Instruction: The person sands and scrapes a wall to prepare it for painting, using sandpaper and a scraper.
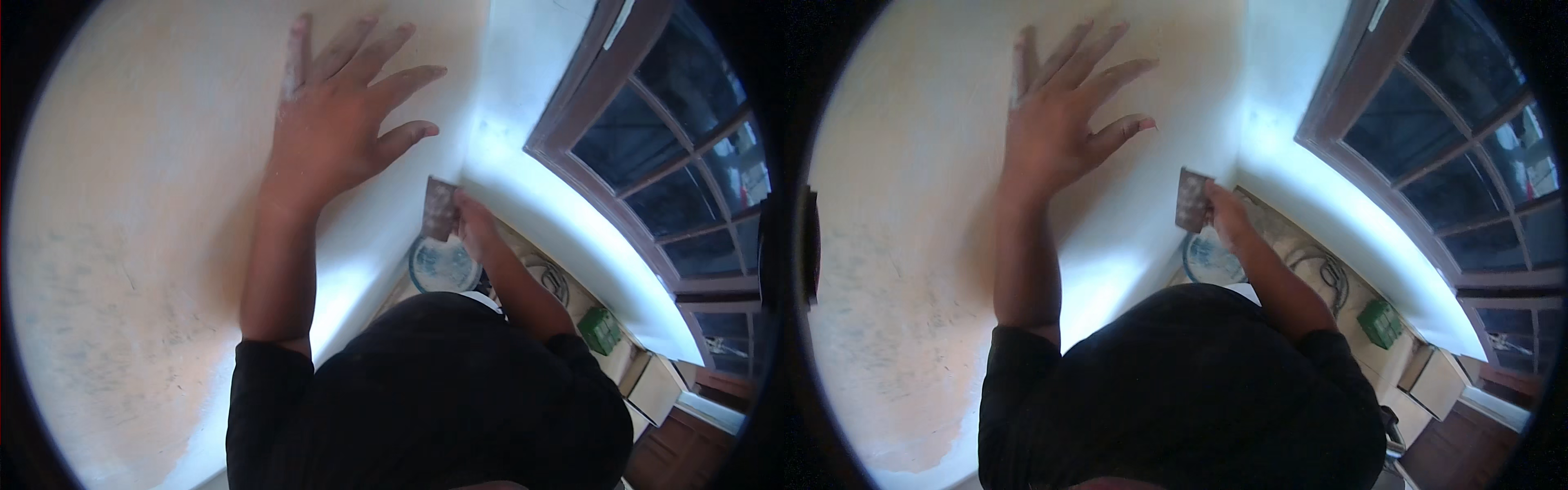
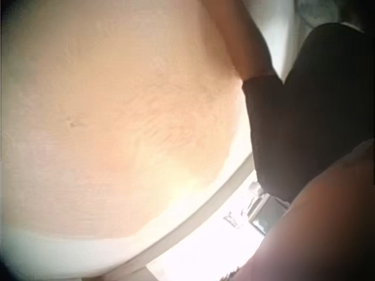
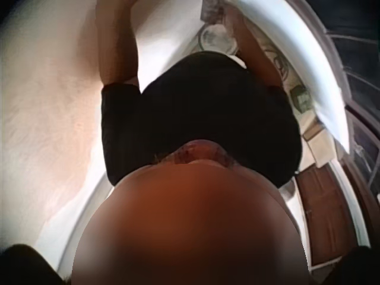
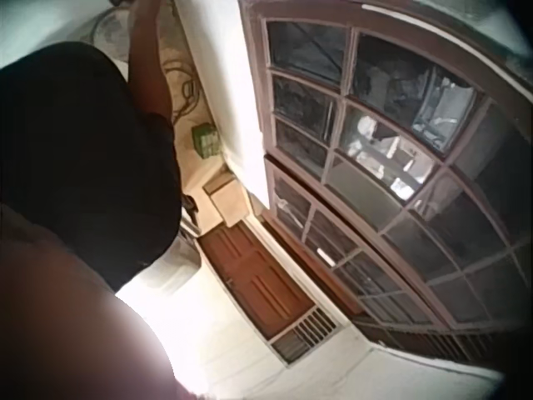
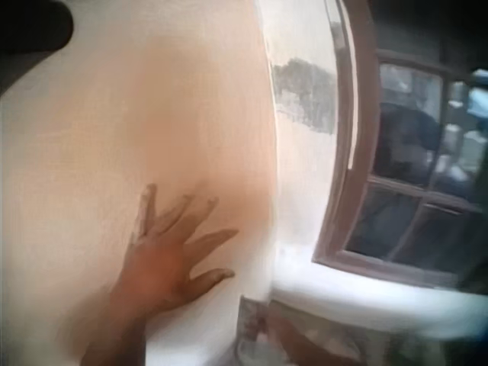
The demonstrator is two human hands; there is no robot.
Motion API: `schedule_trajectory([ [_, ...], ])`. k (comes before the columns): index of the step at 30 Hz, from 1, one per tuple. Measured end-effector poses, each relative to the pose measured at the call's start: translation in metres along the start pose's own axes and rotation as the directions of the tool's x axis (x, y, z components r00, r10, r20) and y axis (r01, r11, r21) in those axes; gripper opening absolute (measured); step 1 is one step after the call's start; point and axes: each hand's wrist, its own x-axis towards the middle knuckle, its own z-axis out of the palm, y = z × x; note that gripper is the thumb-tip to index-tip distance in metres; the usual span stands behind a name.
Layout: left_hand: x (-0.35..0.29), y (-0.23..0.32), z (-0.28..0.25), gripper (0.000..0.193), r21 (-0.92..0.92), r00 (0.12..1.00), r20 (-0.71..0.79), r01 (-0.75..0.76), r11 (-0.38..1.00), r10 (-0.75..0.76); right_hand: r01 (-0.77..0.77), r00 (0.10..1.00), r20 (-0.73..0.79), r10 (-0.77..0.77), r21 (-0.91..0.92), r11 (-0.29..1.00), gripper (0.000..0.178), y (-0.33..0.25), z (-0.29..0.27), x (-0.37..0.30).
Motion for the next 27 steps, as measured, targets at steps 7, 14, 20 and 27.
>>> schedule_trajectory([
  [7, -0.123, 0.058, 0.082, 0.059, -0.831, 0.862, 0.447, 0.499, 0.247, -0.239, 0.199, 0.931, 0.274, -0.240, 0.168, 0.966, 0.040, -0.023, 0.010, -0.084],
  [14, -0.190, 0.105, 0.104, 0.037, -0.628, 0.651, 0.745, 0.609, -0.484, -0.147, 0.104, 0.987, 0.145, -0.070, -0.244, 0.964, 0.039, -0.006, 0.025, -0.086],
  [20, -0.227, 0.106, 0.095, 0.029, -0.631, 0.447, 0.776, 0.537, -0.560, -0.445, -0.003, 0.998, 0.053, 0.036, -0.515, 0.857, 0.028, 0.007, 0.040, -0.052],
  [27, -0.235, 0.165, 0.097, 0.031, -0.683, 0.219, 0.729, 0.162, -0.712, -0.649, 0.270, 0.843, 0.515, 0.157, -0.656, 0.705, 0.027, 0.004, 0.054, -0.023],
])
